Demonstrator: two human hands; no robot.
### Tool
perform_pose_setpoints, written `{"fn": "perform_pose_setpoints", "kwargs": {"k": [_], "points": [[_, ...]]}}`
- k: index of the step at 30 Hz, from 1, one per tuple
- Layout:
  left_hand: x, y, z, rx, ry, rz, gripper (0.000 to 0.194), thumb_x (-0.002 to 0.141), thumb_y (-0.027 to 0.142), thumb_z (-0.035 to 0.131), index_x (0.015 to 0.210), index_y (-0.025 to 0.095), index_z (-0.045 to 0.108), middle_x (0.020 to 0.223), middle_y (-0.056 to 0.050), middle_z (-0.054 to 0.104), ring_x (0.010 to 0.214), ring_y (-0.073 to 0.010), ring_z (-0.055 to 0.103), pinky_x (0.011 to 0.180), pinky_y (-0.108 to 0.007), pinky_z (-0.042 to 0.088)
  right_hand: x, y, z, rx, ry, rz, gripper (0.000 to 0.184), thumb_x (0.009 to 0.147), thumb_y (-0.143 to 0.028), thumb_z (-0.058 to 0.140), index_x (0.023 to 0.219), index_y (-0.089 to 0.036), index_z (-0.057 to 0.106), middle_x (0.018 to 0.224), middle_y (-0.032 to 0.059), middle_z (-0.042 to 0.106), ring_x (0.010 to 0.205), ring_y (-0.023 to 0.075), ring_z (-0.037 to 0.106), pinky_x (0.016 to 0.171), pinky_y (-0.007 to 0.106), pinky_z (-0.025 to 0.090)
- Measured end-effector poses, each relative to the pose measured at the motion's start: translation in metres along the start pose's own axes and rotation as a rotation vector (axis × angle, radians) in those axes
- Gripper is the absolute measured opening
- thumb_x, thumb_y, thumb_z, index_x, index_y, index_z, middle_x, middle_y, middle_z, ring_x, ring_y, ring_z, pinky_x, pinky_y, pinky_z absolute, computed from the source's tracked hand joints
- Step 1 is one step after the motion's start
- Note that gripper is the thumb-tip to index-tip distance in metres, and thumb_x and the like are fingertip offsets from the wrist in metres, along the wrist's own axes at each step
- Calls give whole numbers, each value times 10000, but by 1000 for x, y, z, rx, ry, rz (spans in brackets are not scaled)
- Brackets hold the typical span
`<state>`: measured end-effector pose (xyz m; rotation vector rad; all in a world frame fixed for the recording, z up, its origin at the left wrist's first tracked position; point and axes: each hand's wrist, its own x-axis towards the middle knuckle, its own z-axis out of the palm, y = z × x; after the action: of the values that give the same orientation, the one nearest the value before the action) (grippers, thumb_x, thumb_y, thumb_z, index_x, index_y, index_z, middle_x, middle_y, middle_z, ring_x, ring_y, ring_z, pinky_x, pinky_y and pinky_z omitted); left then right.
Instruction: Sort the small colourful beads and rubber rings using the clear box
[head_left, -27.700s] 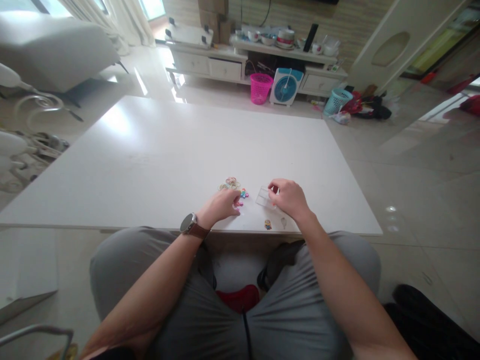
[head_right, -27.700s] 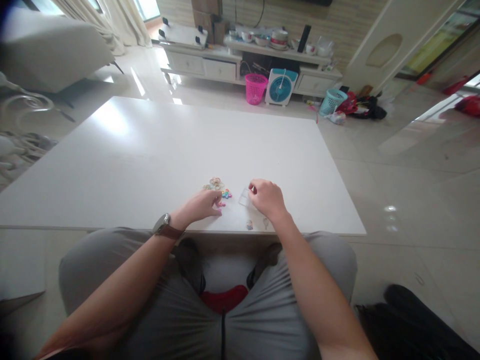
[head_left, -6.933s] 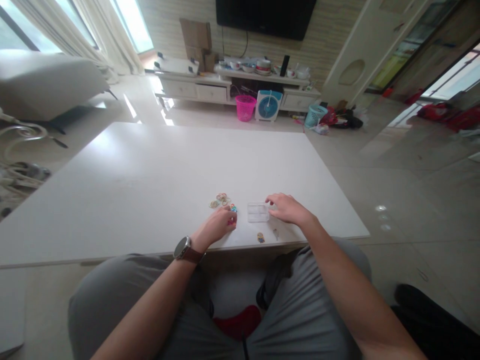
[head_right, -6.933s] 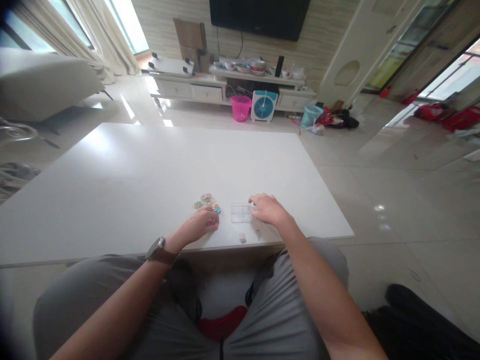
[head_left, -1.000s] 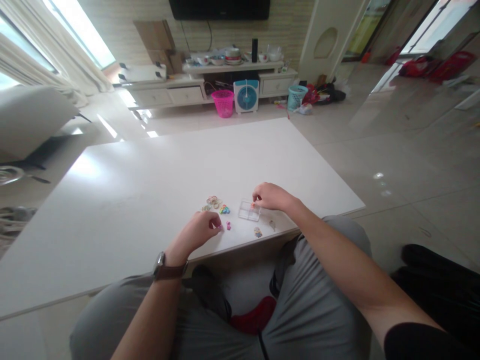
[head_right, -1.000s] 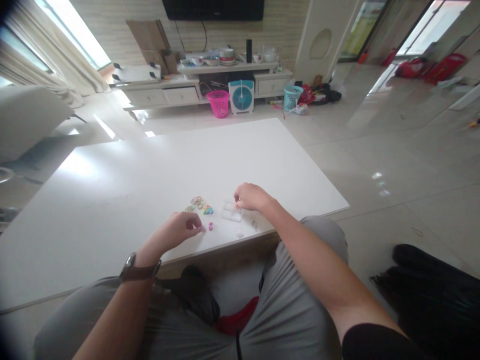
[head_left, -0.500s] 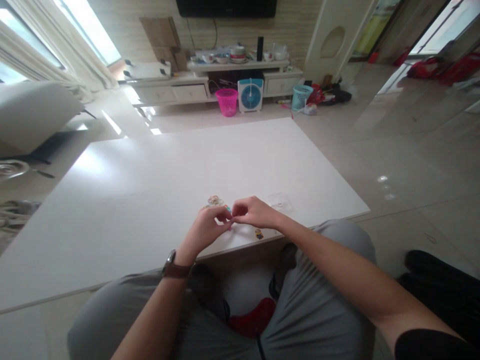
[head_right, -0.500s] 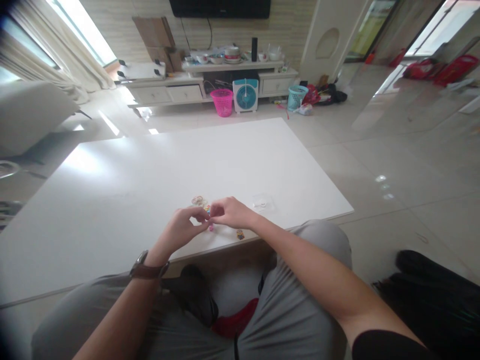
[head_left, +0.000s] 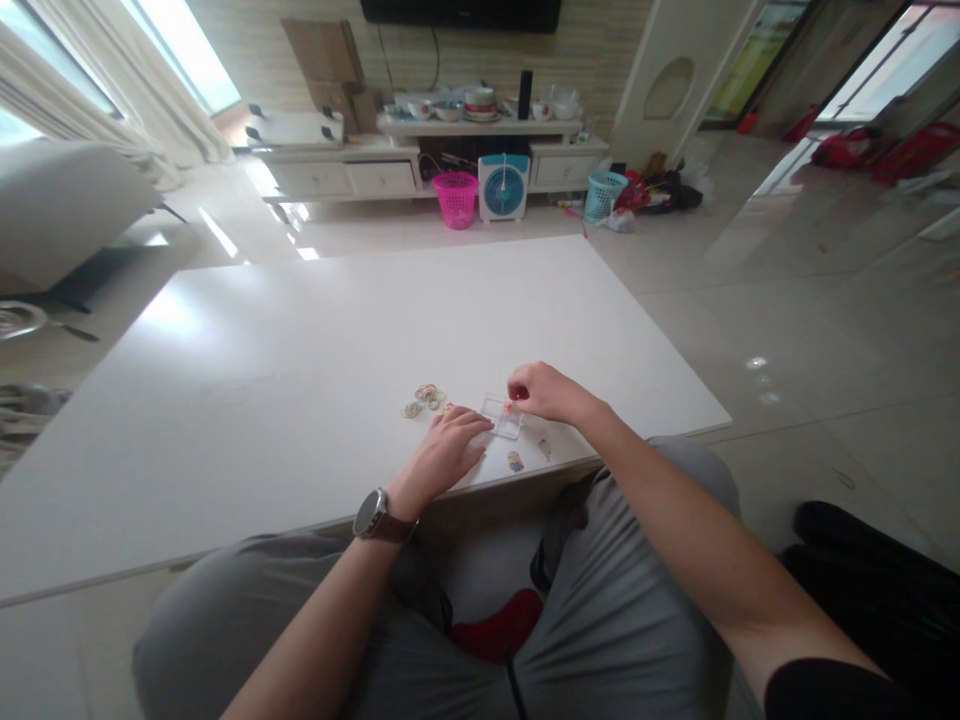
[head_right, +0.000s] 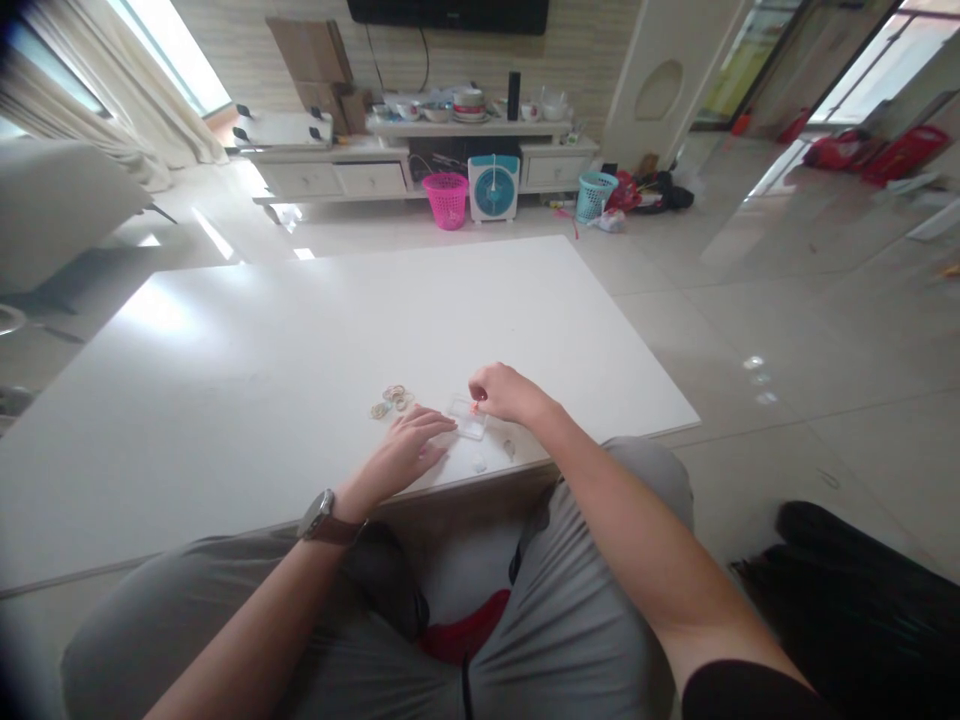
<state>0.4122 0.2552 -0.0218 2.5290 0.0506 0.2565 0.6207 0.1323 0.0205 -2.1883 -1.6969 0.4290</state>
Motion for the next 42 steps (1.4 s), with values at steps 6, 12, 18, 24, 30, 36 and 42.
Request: {"fn": "perform_pose_setpoints", "kwargs": {"k": [6, 12, 18, 24, 30, 36, 42], "points": [[0, 2, -3, -42, -95, 8, 281, 926, 164, 552, 1161, 201, 702, 1151, -94, 690, 1119, -242, 591, 1017, -399, 477, 4, -9, 4, -74, -99, 40, 81, 808, -171, 757, 733, -141, 749, 749, 50, 716, 672, 129, 576, 610, 224, 373], [-2, 5, -3, -68, -111, -8, 250, 930, 172, 561, 1132, 196, 706, 1122, -81, 685, 1093, -233, 607, 995, -375, 488, 4, -9, 8, -108, -132, 28, 112, 828, -198, 756, 735, -138, 773, 797, 67, 738, 720, 140, 612, 642, 223, 387], [-2, 8, -6, -102, -106, -5, 230, 942, 200, 562, 1109, 213, 720, 1095, -81, 685, 1071, -232, 617, 972, -364, 497, 8, 1, 18, -92, -102, -58, 98, 832, -205, 768, 754, -152, 794, 906, 62, 707, 757, 132, 604, 678, 226, 391], [-2, 6, -4, -101, -126, -23, 247, 928, 185, 558, 1110, 218, 721, 1113, -81, 686, 1073, -238, 630, 952, -358, 505, 13, 4, 23, -121, -91, -32, 58, 797, -211, 784, 749, -180, 793, 910, 48, 683, 777, 145, 595, 671, 240, 379], [-3, 1, -16, -111, -47, -54, 359, 891, 122, 524, 1187, 227, 699, 1198, -85, 672, 1032, -215, 657, 932, -342, 506, 8, 3, 7, -91, -90, -15, 29, 791, -173, 756, 811, -162, 773, 892, 41, 687, 779, 143, 597, 690, 228, 401], [-13, -26, -42, -20, -8, -233, 235, 824, 148, 564, 981, 203, 729, 996, -70, 720, 838, -207, 660, 807, -347, 515, -5, 10, -5, -75, -47, 27, 229, 727, -13, 622, 829, -162, 763, 895, 33, 693, 771, 130, 594, 709, 213, 417], [-19, -37, -43, 25, -87, -327, 214, 769, 168, 618, 935, 208, 747, 957, -76, 725, 856, -234, 663, 810, -357, 522, -7, 8, -6, -47, -69, -12, 229, 722, -27, 628, 854, -160, 761, 905, 39, 691, 757, 131, 583, 694, 221, 415]]}}
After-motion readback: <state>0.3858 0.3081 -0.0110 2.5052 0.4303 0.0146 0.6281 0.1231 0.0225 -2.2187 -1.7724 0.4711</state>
